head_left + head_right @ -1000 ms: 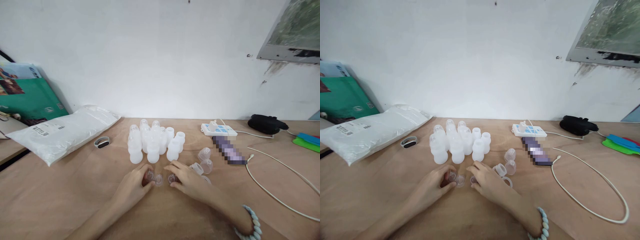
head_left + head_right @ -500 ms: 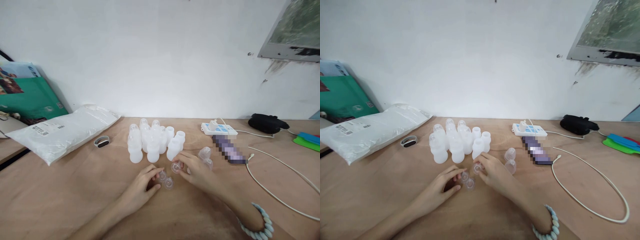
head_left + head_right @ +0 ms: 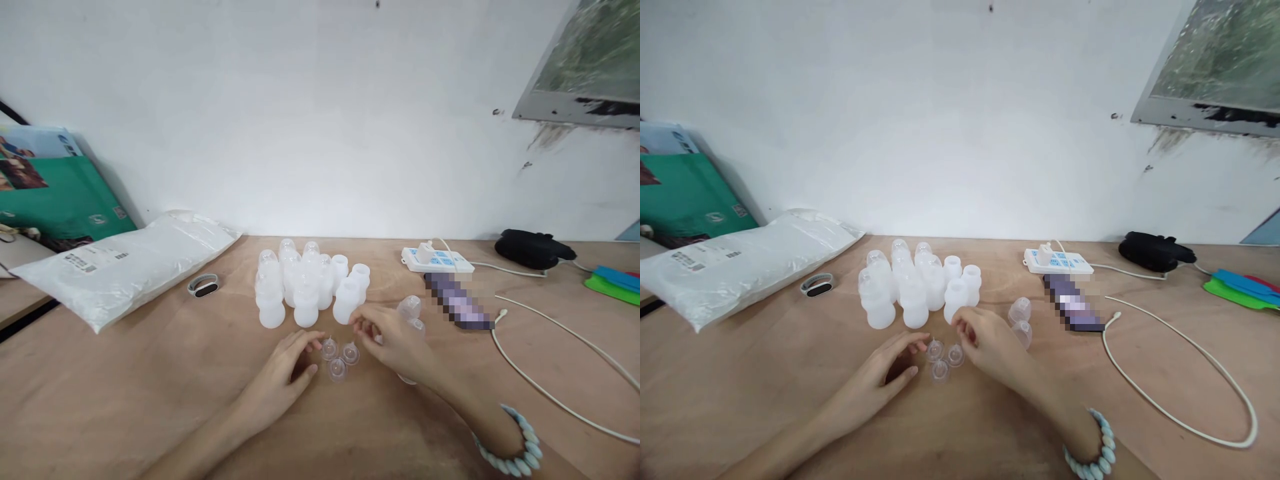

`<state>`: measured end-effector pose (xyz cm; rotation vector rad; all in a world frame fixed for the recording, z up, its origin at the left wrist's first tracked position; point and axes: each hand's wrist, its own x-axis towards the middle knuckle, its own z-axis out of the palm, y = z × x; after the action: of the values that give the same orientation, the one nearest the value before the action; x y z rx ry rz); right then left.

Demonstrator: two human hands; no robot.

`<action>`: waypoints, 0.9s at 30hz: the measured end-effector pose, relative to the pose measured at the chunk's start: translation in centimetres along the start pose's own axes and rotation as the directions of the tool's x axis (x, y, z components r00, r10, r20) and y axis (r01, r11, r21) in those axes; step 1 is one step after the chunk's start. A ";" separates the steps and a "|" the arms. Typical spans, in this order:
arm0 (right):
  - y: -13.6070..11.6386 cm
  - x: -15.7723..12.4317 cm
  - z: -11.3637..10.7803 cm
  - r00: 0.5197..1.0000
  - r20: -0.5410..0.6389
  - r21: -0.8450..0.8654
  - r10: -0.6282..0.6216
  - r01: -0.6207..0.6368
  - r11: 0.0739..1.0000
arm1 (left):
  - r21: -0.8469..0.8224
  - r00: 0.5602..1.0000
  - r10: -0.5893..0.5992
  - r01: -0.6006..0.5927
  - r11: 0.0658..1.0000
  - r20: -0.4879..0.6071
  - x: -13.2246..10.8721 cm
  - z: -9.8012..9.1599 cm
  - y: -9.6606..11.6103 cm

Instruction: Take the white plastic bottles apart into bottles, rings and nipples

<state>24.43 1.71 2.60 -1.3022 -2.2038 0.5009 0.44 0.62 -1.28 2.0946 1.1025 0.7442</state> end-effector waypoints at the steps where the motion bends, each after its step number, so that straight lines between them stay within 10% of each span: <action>1: 0.1 0.1 -0.1 0.997 -0.078 -0.004 0.027 -0.027 1.000 | 0.006 1.000 0.003 -0.003 1.000 -0.003 0.0 0.0 0.0; 12: 0.0 2.1 -0.2 0.938 -0.329 -0.190 -0.106 0.044 0.981 | 0.054 0.998 0.038 -0.036 0.998 -0.048 -0.2 0.2 -0.2; 27: -1.7 9.9 -0.9 0.961 -0.243 -0.300 -0.133 0.056 0.952 | 0.077 0.989 0.116 -0.109 0.991 -0.091 -0.5 0.4 -0.2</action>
<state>19.86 9.64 6.72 -1.3122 -2.1572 -0.0374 0.42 0.17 -1.78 2.2164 1.0833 0.8786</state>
